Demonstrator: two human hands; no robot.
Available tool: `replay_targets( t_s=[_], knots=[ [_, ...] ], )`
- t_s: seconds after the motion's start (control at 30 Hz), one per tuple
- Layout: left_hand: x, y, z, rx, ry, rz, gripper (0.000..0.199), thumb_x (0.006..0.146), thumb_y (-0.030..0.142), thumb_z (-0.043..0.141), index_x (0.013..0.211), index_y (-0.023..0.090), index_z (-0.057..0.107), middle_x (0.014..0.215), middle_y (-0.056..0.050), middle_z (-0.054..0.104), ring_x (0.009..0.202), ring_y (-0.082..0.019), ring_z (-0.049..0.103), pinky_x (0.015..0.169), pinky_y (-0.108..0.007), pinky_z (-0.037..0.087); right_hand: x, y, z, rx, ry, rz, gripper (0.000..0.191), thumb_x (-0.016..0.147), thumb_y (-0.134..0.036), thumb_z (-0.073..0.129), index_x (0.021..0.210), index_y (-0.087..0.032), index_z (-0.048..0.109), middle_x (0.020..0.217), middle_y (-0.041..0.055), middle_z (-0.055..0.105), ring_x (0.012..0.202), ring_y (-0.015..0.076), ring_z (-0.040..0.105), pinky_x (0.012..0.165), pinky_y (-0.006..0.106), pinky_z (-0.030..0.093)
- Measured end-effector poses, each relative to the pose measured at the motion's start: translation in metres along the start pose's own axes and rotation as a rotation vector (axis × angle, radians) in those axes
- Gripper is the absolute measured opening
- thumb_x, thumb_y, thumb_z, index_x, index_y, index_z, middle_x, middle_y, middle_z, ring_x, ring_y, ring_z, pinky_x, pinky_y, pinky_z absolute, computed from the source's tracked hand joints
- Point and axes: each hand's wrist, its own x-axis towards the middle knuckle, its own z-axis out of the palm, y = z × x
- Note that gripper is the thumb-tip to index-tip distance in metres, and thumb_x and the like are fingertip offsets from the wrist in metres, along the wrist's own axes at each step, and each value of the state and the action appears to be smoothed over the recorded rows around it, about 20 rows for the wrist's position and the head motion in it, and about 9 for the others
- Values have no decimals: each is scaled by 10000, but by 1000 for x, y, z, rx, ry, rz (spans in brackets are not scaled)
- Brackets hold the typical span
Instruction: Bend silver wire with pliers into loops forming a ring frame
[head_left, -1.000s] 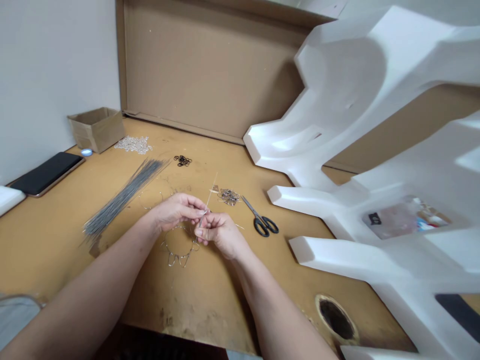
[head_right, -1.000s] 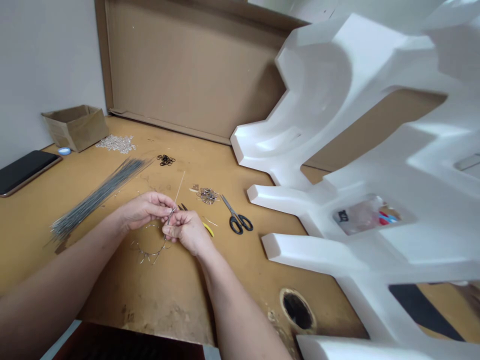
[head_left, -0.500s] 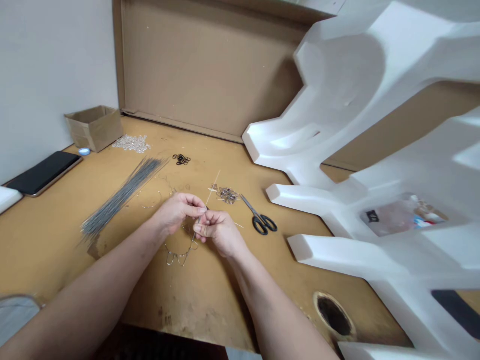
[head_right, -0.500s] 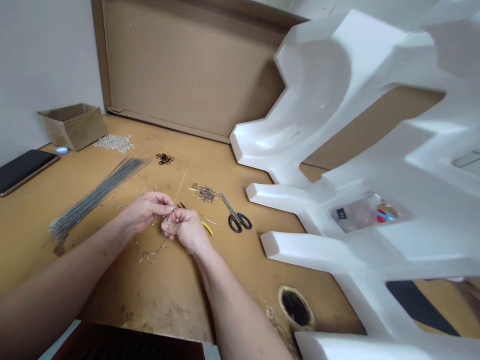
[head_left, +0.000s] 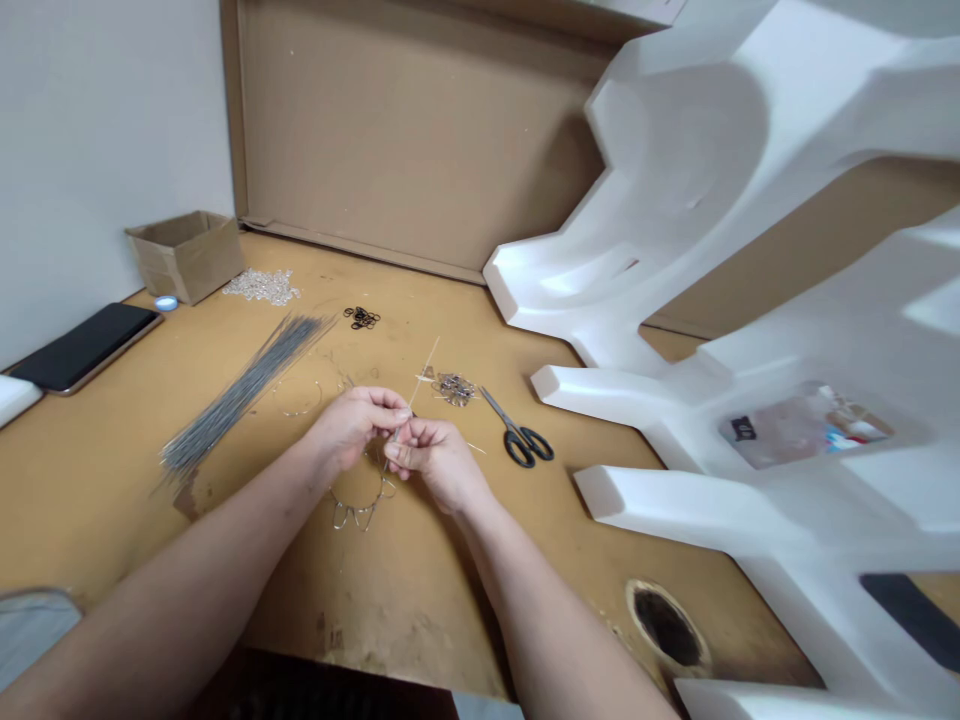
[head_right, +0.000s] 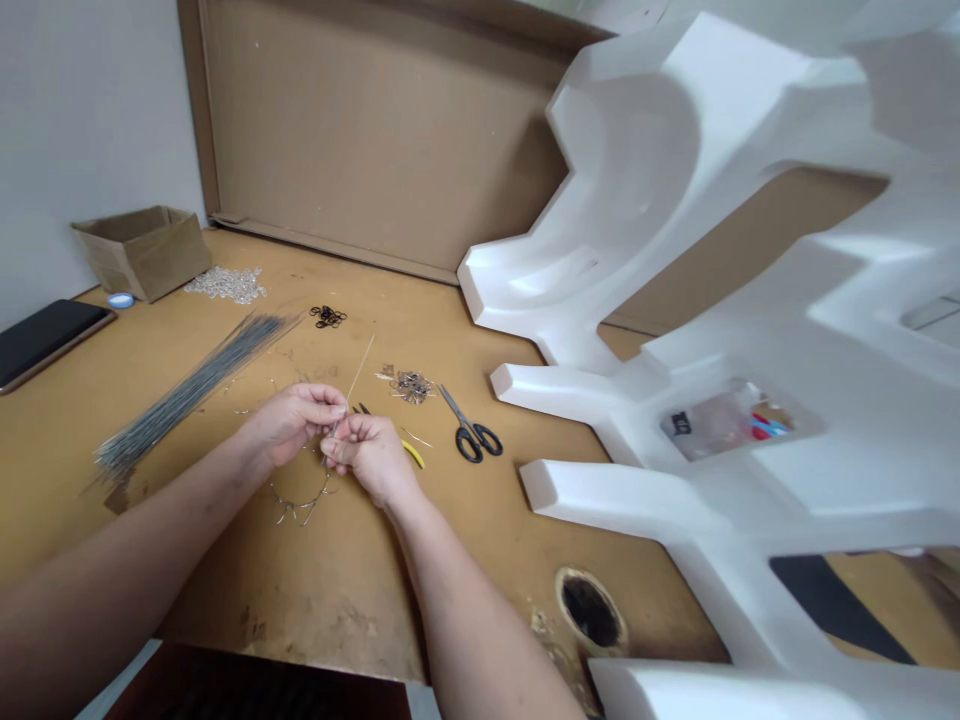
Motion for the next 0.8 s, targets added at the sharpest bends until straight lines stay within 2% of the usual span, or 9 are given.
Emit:
replay_targets(
  t_s=[0.13,0.3,0.37,0.47,0.57,0.7,0.8],
  knots=[
    [0,5,1,10,111,55,125,572,12,578,498,110,555,440,0,551,386,-48,445,435,-176,337,0,1,-3,-141,-9,-48,219,552,-289,674,514,-161,500,445,-47,513,407,59,406,461,219,324],
    [1,8,-1,-72,206,73,174,610,-13,535,489,112,542,437,-2,545,397,-49,459,446,-169,337,-2,-12,-14,-473,-57,-22,159,620,-296,608,593,-158,535,507,-46,477,461,68,377,470,219,297],
    [2,9,-4,-113,260,72,182,622,-15,531,493,113,534,440,-3,544,405,-52,470,443,-166,335,-3,-19,-21,-652,7,-10,149,663,-294,568,601,-166,523,507,-46,453,467,77,373,478,226,300],
    [3,11,-6,-139,322,50,188,637,-22,526,508,114,528,448,-9,550,423,-62,497,446,-167,345,-3,-26,-32,-1050,178,17,117,672,-252,557,597,-177,508,553,-16,495,526,110,429,518,249,313],
    [3,13,-6,-125,359,25,189,657,-18,520,525,118,521,471,-23,571,442,-80,530,460,-180,370,-5,-27,-41,-1314,199,66,177,631,-340,613,671,-188,530,647,19,542,610,156,498,526,259,324],
    [2,14,-5,-95,361,40,186,685,6,517,542,125,512,490,-31,590,448,-93,549,480,-196,396,-8,-27,-41,-1457,163,123,322,590,-388,646,816,-177,555,840,75,558,771,208,535,575,270,361],
    [1,13,-4,-64,363,73,184,693,19,521,544,125,511,463,-17,572,432,-88,539,488,-199,403,-9,-29,-35,-1486,119,153,283,631,-328,607,851,-154,562,868,98,552,823,221,527,612,277,372]
  ],
)
